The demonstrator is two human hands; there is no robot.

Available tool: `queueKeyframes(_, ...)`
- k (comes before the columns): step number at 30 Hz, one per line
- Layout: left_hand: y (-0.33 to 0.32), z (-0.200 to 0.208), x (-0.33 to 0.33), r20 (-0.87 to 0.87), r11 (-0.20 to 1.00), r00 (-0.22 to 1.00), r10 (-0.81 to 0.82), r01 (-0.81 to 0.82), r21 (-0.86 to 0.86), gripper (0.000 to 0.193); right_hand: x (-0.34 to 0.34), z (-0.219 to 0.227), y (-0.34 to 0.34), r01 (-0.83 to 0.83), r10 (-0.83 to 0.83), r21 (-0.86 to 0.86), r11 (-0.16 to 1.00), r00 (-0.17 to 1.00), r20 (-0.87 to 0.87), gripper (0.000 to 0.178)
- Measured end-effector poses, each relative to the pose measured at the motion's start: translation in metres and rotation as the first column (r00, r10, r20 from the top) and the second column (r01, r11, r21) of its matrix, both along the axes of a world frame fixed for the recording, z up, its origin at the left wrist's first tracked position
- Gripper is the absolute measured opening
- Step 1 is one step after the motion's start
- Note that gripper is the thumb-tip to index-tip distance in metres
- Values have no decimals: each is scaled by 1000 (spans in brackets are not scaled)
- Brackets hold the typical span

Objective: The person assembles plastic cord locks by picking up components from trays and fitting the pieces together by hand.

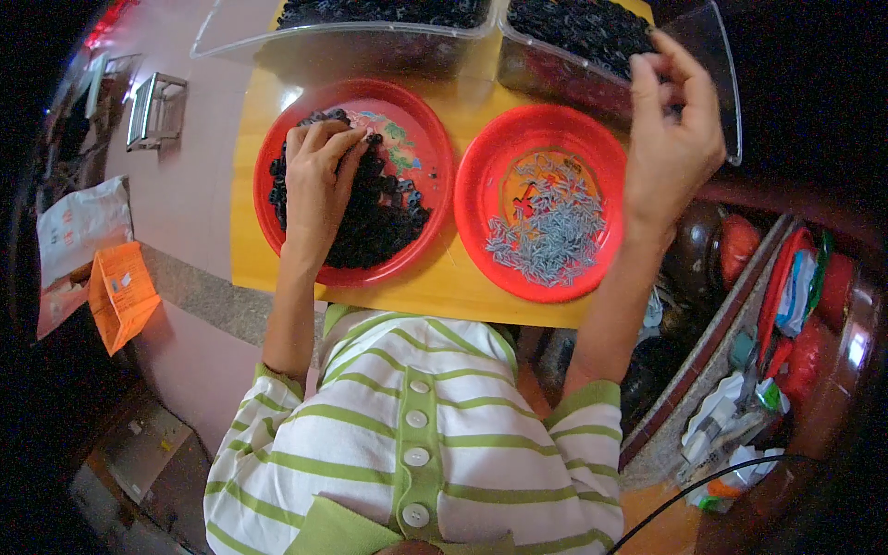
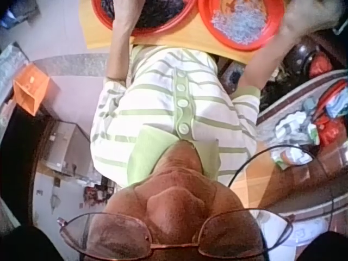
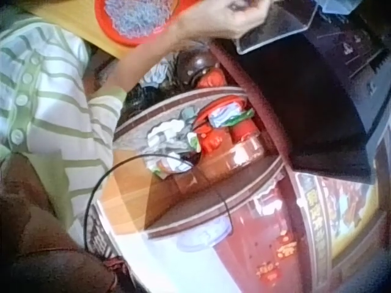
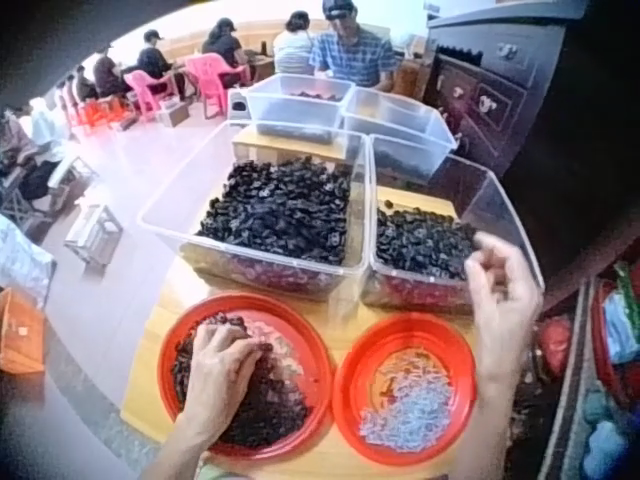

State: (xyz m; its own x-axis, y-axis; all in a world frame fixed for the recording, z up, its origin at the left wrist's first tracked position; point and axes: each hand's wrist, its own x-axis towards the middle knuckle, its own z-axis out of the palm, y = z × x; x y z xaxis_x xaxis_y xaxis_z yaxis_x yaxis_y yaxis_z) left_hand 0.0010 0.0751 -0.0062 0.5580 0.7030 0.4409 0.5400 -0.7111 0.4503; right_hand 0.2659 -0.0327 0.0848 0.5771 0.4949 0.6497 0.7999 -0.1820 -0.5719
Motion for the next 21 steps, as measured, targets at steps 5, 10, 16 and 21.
queueKeyframes(5,2,-9,8,-109,1000,994,21,-20,9,18,-53,-29,-33,-426,314,-239,872,863,-395,8)
queueKeyframes(10,3,-12,12,-108,1000,994,10,-10,-8,14,-63,-75,-53,-440,285,-455,774,884,-370,8)
queueKeyframes(16,-9,0,13,87,978,980,-178,187,-97,14,-62,-88,-48,-428,345,-430,795,902,-261,13)
queueKeyframes(21,-59,20,2,632,299,756,173,571,-765,5,-62,-90,-47,-403,436,-563,721,896,-84,11)
